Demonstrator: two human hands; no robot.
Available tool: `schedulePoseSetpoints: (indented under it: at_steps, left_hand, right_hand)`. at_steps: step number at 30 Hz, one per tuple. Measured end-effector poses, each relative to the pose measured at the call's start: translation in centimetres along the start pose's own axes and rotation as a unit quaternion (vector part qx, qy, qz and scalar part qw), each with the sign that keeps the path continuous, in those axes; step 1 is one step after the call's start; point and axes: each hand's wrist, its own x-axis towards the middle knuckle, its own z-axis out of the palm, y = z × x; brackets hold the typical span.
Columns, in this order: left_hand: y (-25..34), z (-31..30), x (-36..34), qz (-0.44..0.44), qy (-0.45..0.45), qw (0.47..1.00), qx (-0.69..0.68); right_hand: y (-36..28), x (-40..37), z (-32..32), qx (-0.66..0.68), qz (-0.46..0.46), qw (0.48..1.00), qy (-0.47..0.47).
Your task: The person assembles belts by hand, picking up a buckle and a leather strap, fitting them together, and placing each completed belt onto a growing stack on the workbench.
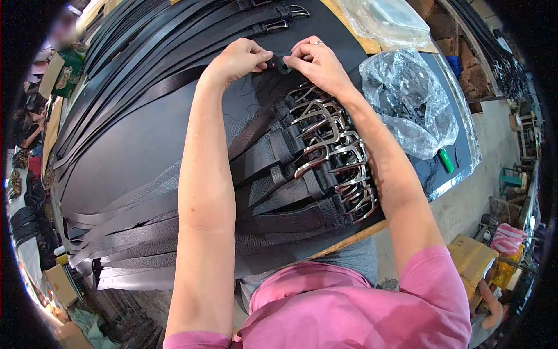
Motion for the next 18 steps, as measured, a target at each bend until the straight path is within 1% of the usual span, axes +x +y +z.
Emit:
schedulePoseSetpoints:
  at_steps: [2, 4, 5, 6, 7, 8, 9, 11, 12, 14, 16, 17, 18]
  left_hand:
    - [0.1, 0.0, 0.0, 0.000, 0.006, 1.000, -0.005]
    - [0.4, -0.1, -0.2, -0.002, 0.018, 1.000, -0.017]
    - [0.2, -0.5, -0.1, 0.036, -0.010, 0.999, 0.011]
    - [0.3, -0.8, -0.2, 0.075, -0.037, 0.996, 0.041]
    - [0.3, -0.4, -0.5, 0.132, 0.025, 0.980, 0.146]
    - [0.5, 0.0, -0.7, 0.165, 0.062, 0.959, 0.220]
    - [-0.1, 0.5, 0.0, 0.194, 0.063, 0.955, 0.217]
    - [-1.1, 1.6, 0.8, 0.231, 0.061, 0.952, 0.190]
    - [-0.9, 1.7, 0.7, 0.275, 0.088, 0.931, 0.224]
    - [-0.6, 1.5, 0.7, 0.243, 0.082, 0.956, 0.145]
    - [1.4, 1.2, 0.0, 0.131, 0.069, 0.988, 0.042]
    - [2.1, 1.1, -0.3, 0.072, 0.063, 0.995, -0.013]
    - [1.5, 1.1, 0.2, 0.105, 0.069, 0.992, 0.000]
  right_hand:
    - [0.1, 0.0, 0.0, -0.011, -0.012, 1.000, 0.001]
    - [-0.4, -0.3, -0.1, 0.020, 0.004, 0.999, 0.027]
    - [-0.8, -0.2, -0.3, 0.035, 0.010, 0.998, 0.041]
    - [-0.6, -0.1, -0.5, 0.085, 0.036, 0.993, 0.068]
    - [-0.2, -0.1, -0.8, 0.135, 0.062, 0.985, 0.094]
    - [0.0, 0.0, -0.9, 0.185, 0.087, 0.972, 0.118]
    - [-1.0, 0.0, -1.2, 0.263, 0.085, 0.950, 0.144]
    - [0.0, 0.2, -1.7, 0.303, 0.096, 0.931, 0.180]
    - [-0.2, 0.2, -1.8, 0.327, 0.093, 0.920, 0.196]
    - [-0.7, 0.2, -2.0, 0.358, 0.101, 0.900, 0.228]
    - [0.1, 0.7, -2.0, 0.297, 0.033, 0.909, 0.291]
    - [0.3, 0.8, -2.2, 0.259, 0.031, 0.918, 0.298]
    - [-0.3, 0.6, -2.5, 0.221, 0.029, 0.926, 0.305]
